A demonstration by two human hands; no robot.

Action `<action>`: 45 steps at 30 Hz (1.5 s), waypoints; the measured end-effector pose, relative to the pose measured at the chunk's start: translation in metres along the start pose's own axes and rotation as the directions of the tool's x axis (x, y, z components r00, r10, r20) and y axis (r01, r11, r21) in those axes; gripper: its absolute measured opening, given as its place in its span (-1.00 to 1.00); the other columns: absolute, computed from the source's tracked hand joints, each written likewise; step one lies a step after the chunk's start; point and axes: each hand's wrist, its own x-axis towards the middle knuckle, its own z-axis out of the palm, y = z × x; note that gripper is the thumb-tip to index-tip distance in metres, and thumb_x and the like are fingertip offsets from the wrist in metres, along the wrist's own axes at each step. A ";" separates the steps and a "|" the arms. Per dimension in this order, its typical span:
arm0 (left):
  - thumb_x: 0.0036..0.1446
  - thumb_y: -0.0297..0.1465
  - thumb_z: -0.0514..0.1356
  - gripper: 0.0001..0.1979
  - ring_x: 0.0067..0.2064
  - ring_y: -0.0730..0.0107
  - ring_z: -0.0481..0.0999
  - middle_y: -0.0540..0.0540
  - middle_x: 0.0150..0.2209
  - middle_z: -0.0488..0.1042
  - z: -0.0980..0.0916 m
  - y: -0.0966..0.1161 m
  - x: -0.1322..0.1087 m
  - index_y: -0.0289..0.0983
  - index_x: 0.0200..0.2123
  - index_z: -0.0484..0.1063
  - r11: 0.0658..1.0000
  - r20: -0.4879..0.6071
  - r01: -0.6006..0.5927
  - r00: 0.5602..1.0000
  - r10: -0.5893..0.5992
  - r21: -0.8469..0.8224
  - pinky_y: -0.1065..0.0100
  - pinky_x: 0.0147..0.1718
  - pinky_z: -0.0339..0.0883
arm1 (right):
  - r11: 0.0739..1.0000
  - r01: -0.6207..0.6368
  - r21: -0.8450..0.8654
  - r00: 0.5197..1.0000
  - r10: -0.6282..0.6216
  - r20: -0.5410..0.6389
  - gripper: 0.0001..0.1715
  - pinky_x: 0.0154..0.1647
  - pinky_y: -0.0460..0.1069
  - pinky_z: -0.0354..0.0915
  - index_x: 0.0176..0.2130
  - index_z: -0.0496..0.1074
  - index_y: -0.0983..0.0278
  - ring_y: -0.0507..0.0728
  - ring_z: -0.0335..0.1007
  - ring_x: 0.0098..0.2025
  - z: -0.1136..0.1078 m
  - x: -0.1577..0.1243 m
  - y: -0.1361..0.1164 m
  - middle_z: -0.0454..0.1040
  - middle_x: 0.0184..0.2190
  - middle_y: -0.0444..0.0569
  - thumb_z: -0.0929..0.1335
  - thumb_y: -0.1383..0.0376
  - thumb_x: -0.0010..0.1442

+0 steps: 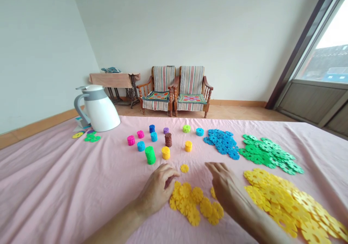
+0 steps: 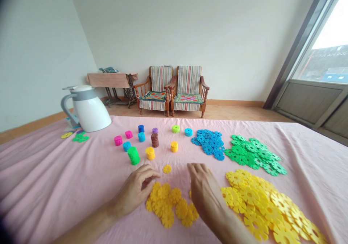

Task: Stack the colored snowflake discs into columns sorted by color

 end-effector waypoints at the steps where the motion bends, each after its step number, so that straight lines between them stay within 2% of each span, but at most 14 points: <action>1: -0.01 -0.71 0.02 -0.65 -0.24 0.38 0.40 -0.04 -0.32 0.43 0.000 0.000 0.000 -0.25 -0.28 0.47 1.000 -0.001 -0.003 1.000 0.003 0.004 0.38 -0.24 0.30 | 0.993 -0.053 -0.102 0.998 0.055 0.012 -0.45 0.01 0.19 0.24 -0.06 0.42 0.43 0.30 0.30 0.00 -0.001 0.002 0.011 0.45 -0.13 0.22 0.13 0.62 0.02; 3: -0.03 -0.72 0.02 -0.65 -0.26 0.38 0.40 -0.04 -0.34 0.42 0.000 -0.001 0.000 -0.26 -0.31 0.48 1.000 0.002 -0.005 1.000 0.005 0.011 0.37 -0.26 0.30 | 0.965 -0.136 -0.226 0.988 0.149 0.042 -0.52 -0.08 0.16 0.26 -0.14 0.43 0.44 0.29 0.34 -0.11 -0.005 0.004 0.029 0.44 -0.23 0.21 0.13 0.63 0.03; 5: -0.02 -0.71 0.02 -0.66 -0.25 0.38 0.40 -0.04 -0.34 0.42 0.000 -0.003 0.000 -0.26 -0.32 0.48 1.000 0.006 -0.007 1.000 0.007 0.009 0.37 -0.25 0.30 | 0.948 -0.160 -0.275 0.980 0.186 0.073 -0.55 -0.16 0.10 0.26 -0.24 0.44 0.43 0.25 0.34 -0.19 -0.010 0.004 0.037 0.42 -0.28 0.19 0.11 0.65 0.03; 10: 0.02 -0.70 0.04 -0.69 -0.22 0.39 0.42 -0.04 -0.33 0.43 -0.001 -0.003 -0.001 -0.26 -0.34 0.49 1.000 0.006 -0.012 1.000 0.012 -0.006 0.39 -0.22 0.30 | 0.968 -0.090 -0.235 0.983 0.123 0.133 -0.60 -0.23 0.05 0.22 -0.36 0.43 0.38 0.21 0.32 -0.25 -0.008 -0.004 0.020 0.39 -0.32 0.15 0.12 0.64 0.03; 15: 0.04 -0.68 0.04 -0.70 -0.22 0.39 0.42 -0.05 -0.33 0.44 -0.002 0.000 0.000 -0.25 -0.35 0.49 1.000 0.017 0.000 1.000 0.000 0.000 0.39 -0.21 0.30 | 0.998 0.013 -0.061 0.988 -0.003 0.155 -0.60 -0.25 0.02 0.21 -0.36 0.43 0.34 0.18 0.31 -0.25 0.003 -0.014 -0.011 0.38 -0.32 0.10 0.13 0.63 0.01; 19: 0.07 -0.65 0.05 -0.72 -0.22 0.38 0.42 -0.04 -0.33 0.44 -0.002 -0.001 0.001 -0.24 -0.34 0.48 1.000 0.038 0.005 0.999 -0.005 0.012 0.39 -0.23 0.30 | 0.977 0.084 0.194 0.980 -0.117 0.161 -0.61 -0.32 -0.07 0.21 -0.34 0.41 0.29 0.08 0.32 -0.31 -0.001 -0.019 -0.031 0.39 -0.30 0.01 0.13 0.61 0.05; 21: 0.08 -0.64 0.05 -0.74 -0.22 0.38 0.42 -0.04 -0.33 0.44 -0.003 -0.002 0.002 -0.23 -0.35 0.47 1.000 0.052 0.002 0.999 -0.003 0.013 0.39 -0.23 0.30 | 0.962 0.099 0.253 0.979 -0.140 0.150 -0.63 -0.32 -0.09 0.20 -0.35 0.41 0.28 0.07 0.33 -0.29 -0.003 -0.019 -0.034 0.40 -0.31 -0.02 0.15 0.61 0.03; 24: 0.10 -0.62 0.04 -0.74 -0.22 0.36 0.43 -0.04 -0.32 0.44 -0.005 -0.003 0.002 -0.22 -0.36 0.47 1.000 0.068 -0.009 0.998 0.007 0.016 0.38 -0.22 0.31 | 0.978 0.063 0.201 0.994 -0.080 0.080 -0.63 -0.30 -0.09 0.17 -0.35 0.41 0.30 0.08 0.32 -0.27 -0.001 -0.014 -0.026 0.40 -0.33 -0.02 0.16 0.62 0.01; 27: 0.11 -0.59 0.04 -0.74 -0.24 0.35 0.43 -0.05 -0.34 0.44 -0.006 -0.004 0.003 -0.21 -0.37 0.48 0.999 0.074 -0.016 0.997 0.013 0.033 0.39 -0.25 0.32 | 0.994 0.024 0.103 0.998 -0.031 0.059 -0.63 -0.32 -0.07 0.14 -0.33 0.42 0.31 0.09 0.30 -0.29 0.006 -0.010 -0.015 0.41 -0.35 0.00 0.16 0.62 0.02; 33: 0.14 -0.55 0.03 -0.74 -0.26 0.34 0.44 -0.07 -0.35 0.45 -0.006 -0.006 0.005 -0.21 -0.36 0.50 0.997 0.102 -0.057 0.993 0.051 0.050 0.39 -0.28 0.35 | 0.998 0.061 0.008 0.997 -0.061 0.057 -0.66 -0.37 -0.07 0.10 -0.33 0.40 0.30 0.11 0.29 -0.29 0.004 -0.008 -0.017 0.41 -0.35 0.00 0.20 0.61 -0.04; 37: 0.13 -0.54 0.05 -0.78 -0.24 0.33 0.46 -0.05 -0.32 0.47 -0.004 -0.011 0.005 -0.19 -0.33 0.48 0.996 0.068 -0.060 0.996 0.056 0.060 0.37 -0.25 0.37 | 1.000 -0.011 0.000 0.999 0.011 0.032 -0.69 -0.38 -0.09 0.09 -0.35 0.40 0.31 0.09 0.32 -0.28 0.003 -0.006 -0.016 0.42 -0.35 0.00 0.21 0.60 0.01; 42: 0.11 -0.53 0.10 -0.79 -0.36 0.40 0.46 -0.02 -0.31 0.45 -0.002 -0.020 0.004 -0.19 -0.22 0.45 0.998 0.027 -0.016 1.000 0.014 0.065 0.44 -0.37 0.39 | 0.996 -0.070 -0.054 0.997 0.069 -0.023 -0.74 -0.38 -0.07 0.08 -0.37 0.40 0.30 0.10 0.34 -0.27 0.006 -0.002 -0.005 0.43 -0.36 0.01 0.21 0.56 0.10; 45: 0.14 -0.52 0.08 -0.80 -0.27 0.36 0.47 -0.04 -0.30 0.45 -0.002 -0.020 0.004 -0.19 -0.26 0.48 0.994 -0.002 -0.055 0.998 0.056 0.094 0.40 -0.27 0.39 | 0.998 -0.066 -0.020 0.997 0.065 -0.044 -0.75 -0.37 -0.08 0.08 -0.37 0.41 0.30 0.09 0.35 -0.28 0.006 0.000 -0.001 0.43 -0.38 -0.01 0.21 0.53 0.14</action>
